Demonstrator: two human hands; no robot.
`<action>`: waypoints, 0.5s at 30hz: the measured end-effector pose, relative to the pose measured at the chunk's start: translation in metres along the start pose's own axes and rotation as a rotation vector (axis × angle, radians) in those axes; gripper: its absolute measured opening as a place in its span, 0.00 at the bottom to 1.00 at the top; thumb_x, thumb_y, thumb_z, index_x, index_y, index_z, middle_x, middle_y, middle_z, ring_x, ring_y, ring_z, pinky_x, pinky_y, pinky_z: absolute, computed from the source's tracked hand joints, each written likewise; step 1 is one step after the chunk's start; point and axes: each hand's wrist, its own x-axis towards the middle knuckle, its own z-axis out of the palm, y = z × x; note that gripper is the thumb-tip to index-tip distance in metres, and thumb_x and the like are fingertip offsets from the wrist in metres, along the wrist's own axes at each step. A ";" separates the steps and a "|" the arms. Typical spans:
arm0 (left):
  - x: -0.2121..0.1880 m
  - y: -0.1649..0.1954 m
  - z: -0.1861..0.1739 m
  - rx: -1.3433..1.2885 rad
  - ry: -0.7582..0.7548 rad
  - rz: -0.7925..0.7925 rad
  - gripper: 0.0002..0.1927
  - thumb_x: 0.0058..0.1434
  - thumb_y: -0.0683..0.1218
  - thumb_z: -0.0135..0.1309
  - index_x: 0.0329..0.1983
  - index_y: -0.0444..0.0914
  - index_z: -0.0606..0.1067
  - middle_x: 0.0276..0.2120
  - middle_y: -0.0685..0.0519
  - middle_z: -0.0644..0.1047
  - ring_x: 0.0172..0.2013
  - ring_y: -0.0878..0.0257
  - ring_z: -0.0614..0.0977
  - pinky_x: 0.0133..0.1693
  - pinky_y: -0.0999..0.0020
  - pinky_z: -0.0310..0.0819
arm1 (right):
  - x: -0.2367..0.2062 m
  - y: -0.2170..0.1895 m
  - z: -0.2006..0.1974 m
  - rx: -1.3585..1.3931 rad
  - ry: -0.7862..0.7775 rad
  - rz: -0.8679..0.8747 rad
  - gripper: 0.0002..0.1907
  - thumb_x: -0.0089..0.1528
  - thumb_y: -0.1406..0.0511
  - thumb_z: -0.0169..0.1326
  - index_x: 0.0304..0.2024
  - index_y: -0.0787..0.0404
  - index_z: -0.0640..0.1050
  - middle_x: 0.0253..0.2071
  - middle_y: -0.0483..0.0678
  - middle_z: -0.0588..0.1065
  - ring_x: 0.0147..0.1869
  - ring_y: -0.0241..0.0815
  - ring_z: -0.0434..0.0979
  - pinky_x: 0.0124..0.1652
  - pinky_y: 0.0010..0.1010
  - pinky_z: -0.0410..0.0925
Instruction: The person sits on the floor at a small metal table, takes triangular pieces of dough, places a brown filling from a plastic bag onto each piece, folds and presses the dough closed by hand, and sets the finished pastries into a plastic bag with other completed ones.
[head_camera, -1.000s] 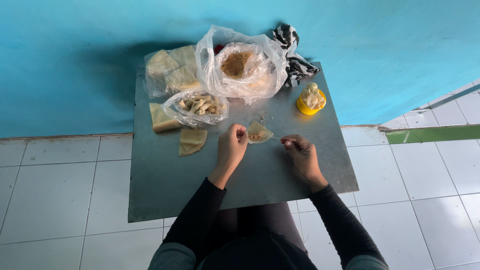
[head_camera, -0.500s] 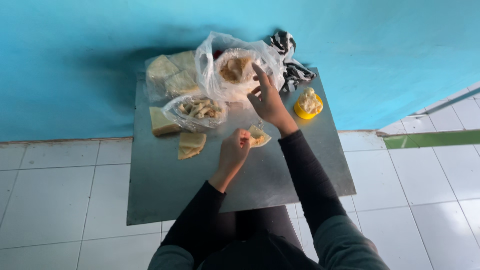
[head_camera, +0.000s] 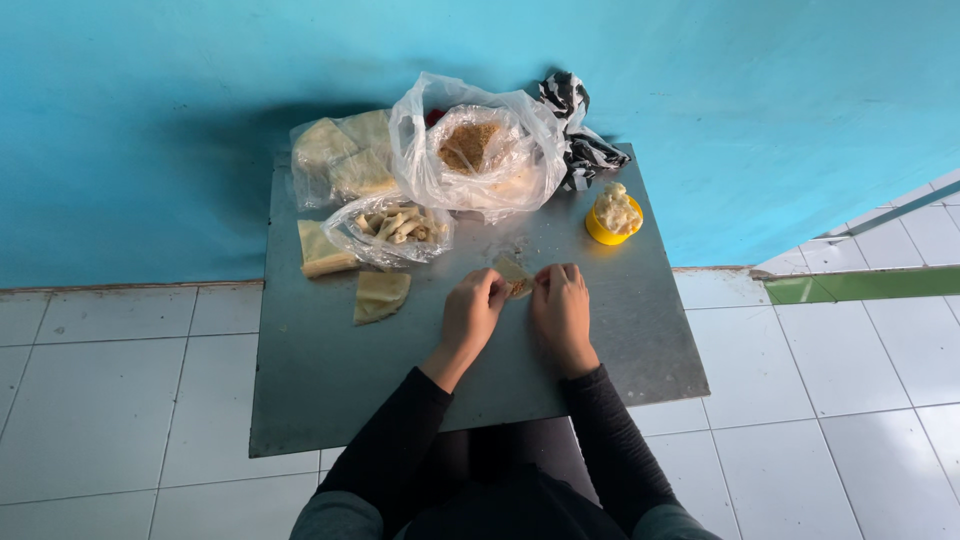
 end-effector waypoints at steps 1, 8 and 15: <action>0.000 0.000 0.000 0.016 -0.003 0.008 0.08 0.57 0.39 0.63 0.34 0.36 0.74 0.31 0.47 0.79 0.33 0.48 0.82 0.35 0.56 0.75 | 0.001 -0.001 0.000 0.003 0.012 -0.008 0.05 0.59 0.71 0.56 0.38 0.64 0.76 0.40 0.58 0.75 0.46 0.59 0.76 0.44 0.46 0.69; -0.001 -0.002 0.004 0.113 -0.025 0.034 0.07 0.56 0.41 0.64 0.34 0.37 0.76 0.32 0.48 0.80 0.36 0.49 0.82 0.38 0.55 0.75 | 0.003 -0.005 -0.001 0.359 -0.107 0.146 0.07 0.64 0.72 0.55 0.45 0.66 0.74 0.39 0.53 0.78 0.42 0.49 0.82 0.41 0.35 0.74; 0.000 -0.001 -0.005 0.078 -0.093 0.091 0.14 0.50 0.44 0.68 0.38 0.37 0.79 0.32 0.50 0.82 0.37 0.50 0.83 0.42 0.54 0.72 | 0.000 -0.007 0.003 0.483 -0.078 0.002 0.16 0.59 0.77 0.55 0.51 0.68 0.76 0.50 0.56 0.73 0.46 0.46 0.83 0.46 0.31 0.77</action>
